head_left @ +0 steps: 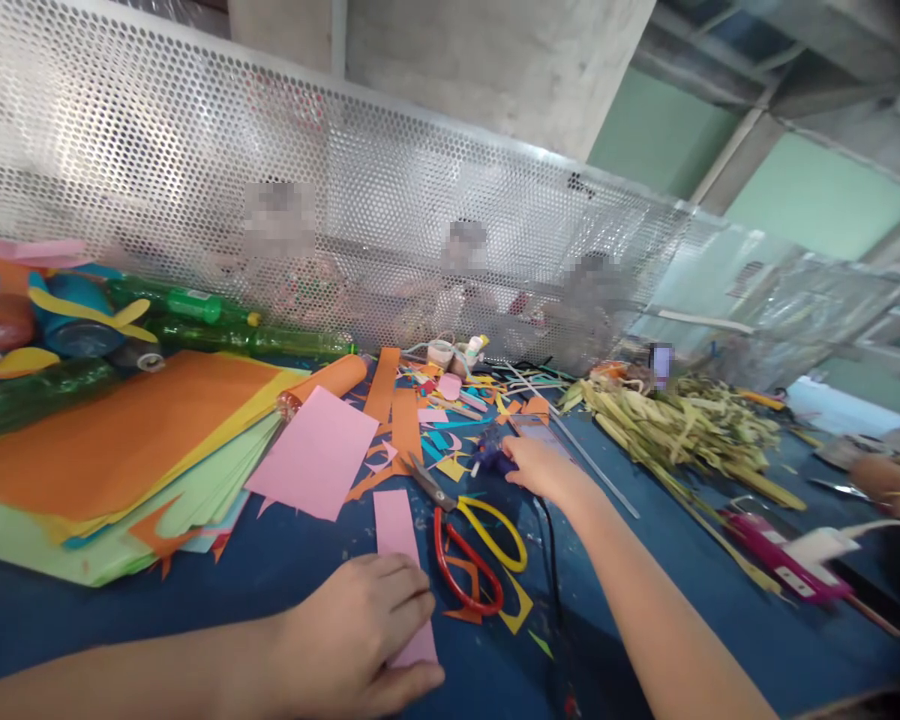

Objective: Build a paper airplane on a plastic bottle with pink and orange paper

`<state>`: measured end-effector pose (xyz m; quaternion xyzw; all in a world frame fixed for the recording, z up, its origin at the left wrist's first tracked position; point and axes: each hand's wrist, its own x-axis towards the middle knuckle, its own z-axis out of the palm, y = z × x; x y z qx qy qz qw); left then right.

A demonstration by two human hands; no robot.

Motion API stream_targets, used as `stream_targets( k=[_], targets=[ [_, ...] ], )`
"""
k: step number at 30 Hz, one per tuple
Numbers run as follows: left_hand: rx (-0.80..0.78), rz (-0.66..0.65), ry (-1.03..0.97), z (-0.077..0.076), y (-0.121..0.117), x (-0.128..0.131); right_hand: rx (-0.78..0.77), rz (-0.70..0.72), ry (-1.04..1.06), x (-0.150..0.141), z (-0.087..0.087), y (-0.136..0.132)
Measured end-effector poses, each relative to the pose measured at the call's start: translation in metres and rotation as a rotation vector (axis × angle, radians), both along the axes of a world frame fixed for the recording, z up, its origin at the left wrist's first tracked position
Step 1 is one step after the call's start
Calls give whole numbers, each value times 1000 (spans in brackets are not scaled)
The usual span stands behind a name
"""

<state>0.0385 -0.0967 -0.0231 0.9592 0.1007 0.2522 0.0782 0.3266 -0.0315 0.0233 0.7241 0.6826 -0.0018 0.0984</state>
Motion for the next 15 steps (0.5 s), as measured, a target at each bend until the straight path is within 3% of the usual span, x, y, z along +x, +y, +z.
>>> stream_targets(
  k=[3,7,11,15],
  targets=[
    [-48,0,11,-1,1,1,17,7,13,8,4,12],
    [-63,-8,-1,0,2,1,121,-18,-11,5,6,50],
    [-54,15,-4,2,1,0,187,-50,-29,-4,-1,92],
    [-19,8,-5,2,3,0,208,-98,-40,-8,-9,113]
  ],
)
